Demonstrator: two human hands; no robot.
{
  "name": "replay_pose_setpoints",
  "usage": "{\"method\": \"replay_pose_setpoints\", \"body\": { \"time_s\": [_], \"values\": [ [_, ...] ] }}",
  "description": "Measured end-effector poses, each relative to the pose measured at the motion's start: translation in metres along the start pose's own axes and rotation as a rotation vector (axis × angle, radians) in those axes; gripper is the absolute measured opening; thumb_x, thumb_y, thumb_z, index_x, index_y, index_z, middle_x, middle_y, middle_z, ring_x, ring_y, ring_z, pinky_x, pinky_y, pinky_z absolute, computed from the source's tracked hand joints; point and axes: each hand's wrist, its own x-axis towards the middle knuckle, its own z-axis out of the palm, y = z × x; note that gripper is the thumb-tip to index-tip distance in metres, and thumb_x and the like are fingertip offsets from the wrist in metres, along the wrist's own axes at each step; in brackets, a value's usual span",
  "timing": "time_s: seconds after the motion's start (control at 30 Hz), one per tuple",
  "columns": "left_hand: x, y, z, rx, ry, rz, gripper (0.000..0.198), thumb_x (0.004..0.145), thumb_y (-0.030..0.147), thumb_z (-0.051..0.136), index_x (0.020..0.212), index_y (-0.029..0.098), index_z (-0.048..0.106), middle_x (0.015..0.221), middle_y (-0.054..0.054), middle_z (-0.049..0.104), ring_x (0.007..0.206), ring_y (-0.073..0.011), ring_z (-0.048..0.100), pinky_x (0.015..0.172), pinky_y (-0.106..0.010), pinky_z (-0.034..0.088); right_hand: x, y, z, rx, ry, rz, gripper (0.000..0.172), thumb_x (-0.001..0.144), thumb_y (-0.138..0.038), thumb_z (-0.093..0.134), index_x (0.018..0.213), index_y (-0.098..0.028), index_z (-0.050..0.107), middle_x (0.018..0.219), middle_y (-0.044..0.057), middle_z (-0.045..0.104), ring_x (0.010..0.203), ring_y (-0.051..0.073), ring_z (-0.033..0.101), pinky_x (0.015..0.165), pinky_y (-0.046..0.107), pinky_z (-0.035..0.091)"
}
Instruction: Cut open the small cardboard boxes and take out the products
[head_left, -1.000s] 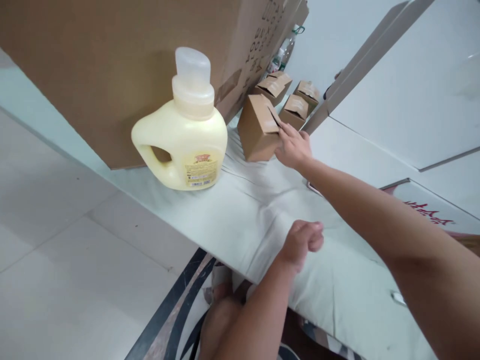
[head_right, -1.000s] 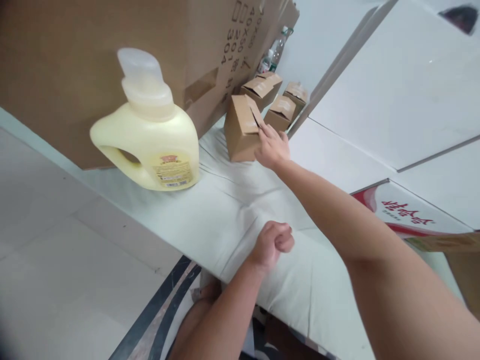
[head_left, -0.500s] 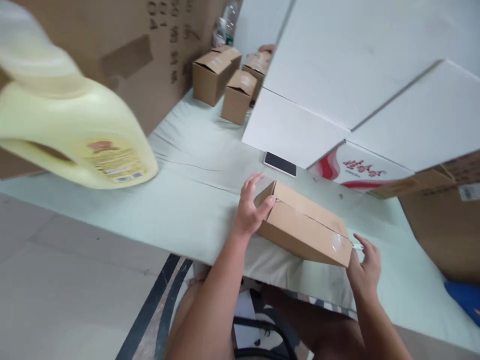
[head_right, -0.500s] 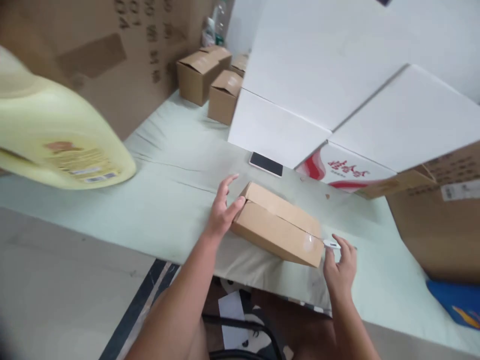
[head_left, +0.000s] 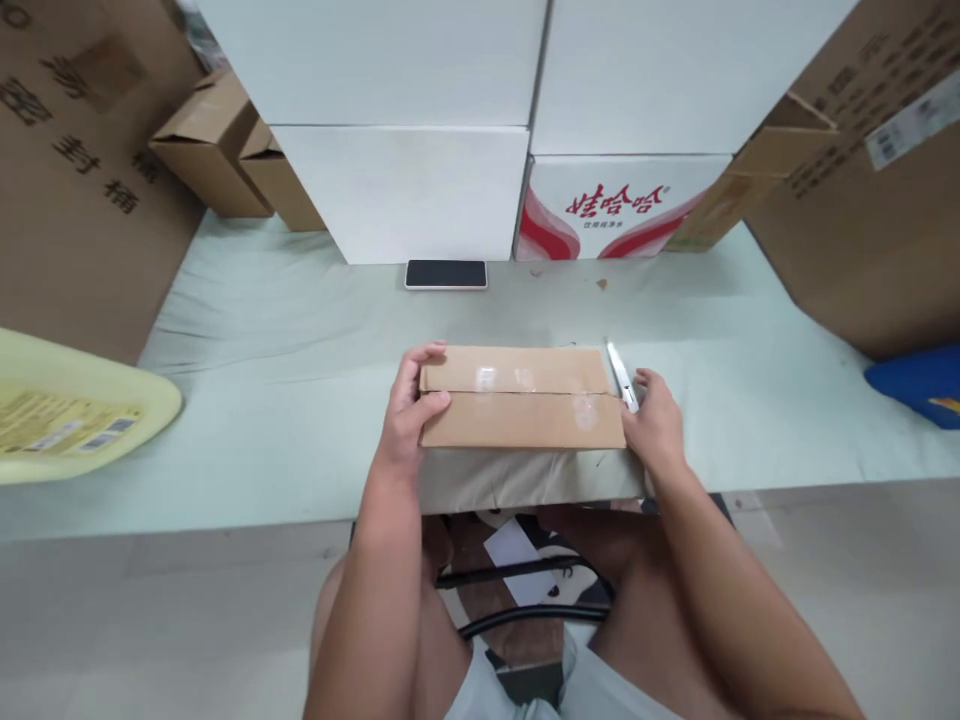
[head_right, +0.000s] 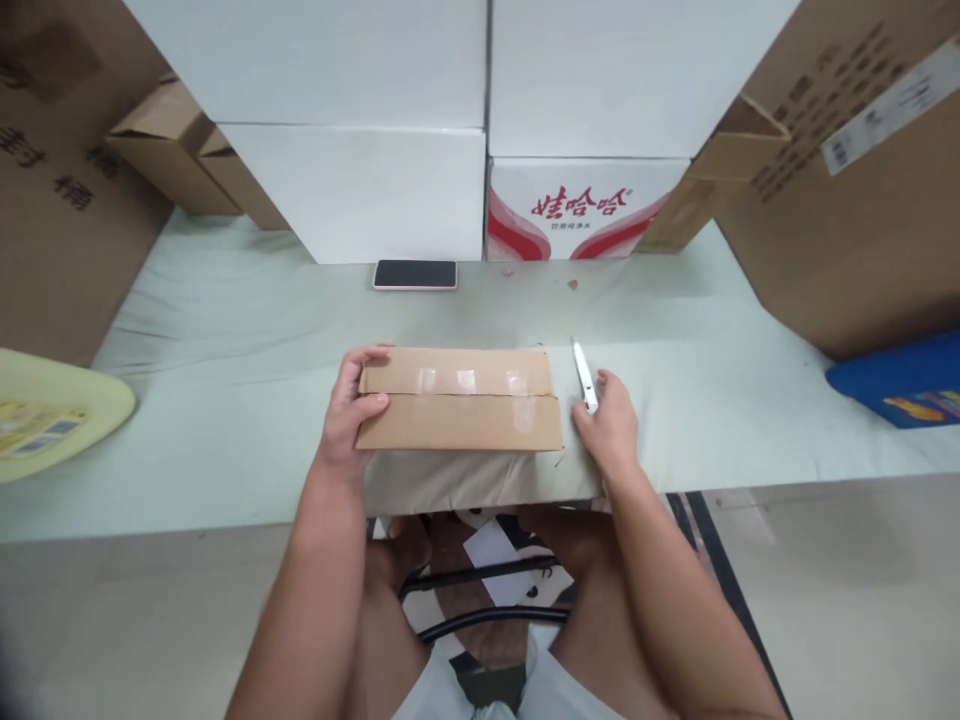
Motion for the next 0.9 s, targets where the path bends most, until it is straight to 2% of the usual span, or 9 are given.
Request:
{"method": "replay_pose_setpoints", "body": {
  "time_s": [0.1,0.23,0.3,0.4,0.5,0.57,0.63,0.77,0.9],
  "values": [
    [-0.007,-0.002,0.010,-0.024,0.050,0.012,0.049,0.060,0.032,0.077,0.107,0.026,0.065,0.124,-0.005,0.061,0.109,-0.0248,0.058,0.089,-0.032,0.051,-0.001,-0.007,-0.017,0.315,-0.061,0.211,0.067,0.070,-0.037,0.057,0.135,-0.026,0.048,0.092,0.005,0.069,0.069,0.022,0.057,0.071,0.038,0.047],
    [-0.018,-0.003,0.018,-0.008,0.087,0.060,0.048,0.062,0.037,0.080,0.106,0.026,0.063,0.118,-0.005,0.061,0.106,-0.0236,0.058,0.087,-0.031,0.050,-0.020,-0.026,-0.045,0.863,-0.007,0.313,0.061,0.063,-0.032,0.052,0.124,-0.035,0.042,0.073,-0.005,0.052,0.052,0.015,0.044,0.055,0.029,0.036],
    [-0.021,-0.006,0.018,0.039,0.074,0.096,0.047,0.068,0.042,0.079,0.109,0.026,0.062,0.120,-0.005,0.060,0.108,-0.0236,0.057,0.090,-0.032,0.049,-0.030,-0.040,-0.066,0.966,0.026,0.199,0.052,0.065,-0.034,0.056,0.116,-0.036,0.046,0.073,-0.003,0.051,0.056,0.018,0.051,0.058,0.034,0.043],
    [-0.022,-0.012,0.013,0.156,-0.007,0.170,0.049,0.076,0.053,0.075,0.114,0.026,0.059,0.122,-0.006,0.059,0.109,-0.0251,0.056,0.093,-0.035,0.048,-0.037,-0.065,-0.101,1.128,-0.024,-0.152,0.040,0.075,-0.050,0.057,0.113,-0.038,0.060,0.074,0.002,0.060,0.064,0.024,0.061,0.063,0.044,0.053],
    [-0.019,-0.018,0.007,0.203,-0.084,0.231,0.057,0.076,0.062,0.073,0.119,0.028,0.055,0.127,-0.007,0.056,0.117,-0.0289,0.055,0.099,-0.040,0.047,-0.040,-0.099,-0.121,1.270,-0.170,-0.513,0.028,0.075,-0.035,0.072,0.103,-0.036,0.068,0.061,-0.003,0.057,0.043,0.017,0.050,0.043,0.035,0.044],
    [-0.019,-0.022,0.006,0.163,-0.100,0.248,0.060,0.076,0.063,0.073,0.120,0.028,0.054,0.132,-0.008,0.054,0.123,-0.0307,0.052,0.104,-0.042,0.044,-0.051,-0.123,-0.120,1.271,-0.207,-0.589,0.019,0.075,-0.019,0.078,0.085,-0.030,0.066,0.053,-0.008,0.046,0.032,0.011,0.037,0.033,0.029,0.029],
    [-0.021,-0.023,0.008,0.110,-0.103,0.251,0.060,0.076,0.064,0.072,0.121,0.028,0.055,0.131,-0.008,0.054,0.123,-0.0307,0.052,0.105,-0.043,0.044,-0.067,-0.141,-0.109,1.233,-0.216,-0.557,0.011,0.086,-0.025,0.074,0.081,-0.025,0.064,0.050,-0.009,0.043,0.029,0.009,0.034,0.030,0.028,0.021],
    [-0.029,-0.019,0.014,0.058,-0.114,0.263,0.055,0.078,0.062,0.070,0.120,0.029,0.058,0.126,-0.007,0.054,0.118,-0.0296,0.052,0.105,-0.044,0.043,-0.090,-0.148,-0.081,0.990,-0.287,-0.532,0.034,0.098,-0.050,0.056,0.106,-0.021,0.074,0.060,0.000,0.063,0.043,0.012,0.050,0.037,0.026,0.032],
    [-0.034,-0.014,0.014,0.058,-0.119,0.280,0.049,0.080,0.057,0.071,0.118,0.029,0.060,0.125,-0.007,0.052,0.127,-0.0318,0.047,0.113,-0.047,0.038,-0.089,-0.142,-0.070,0.700,-0.257,-0.616,0.031,0.094,-0.046,0.062,0.088,-0.021,0.078,0.061,0.002,0.064,0.051,0.015,0.059,0.048,0.029,0.045]
  ]
}}
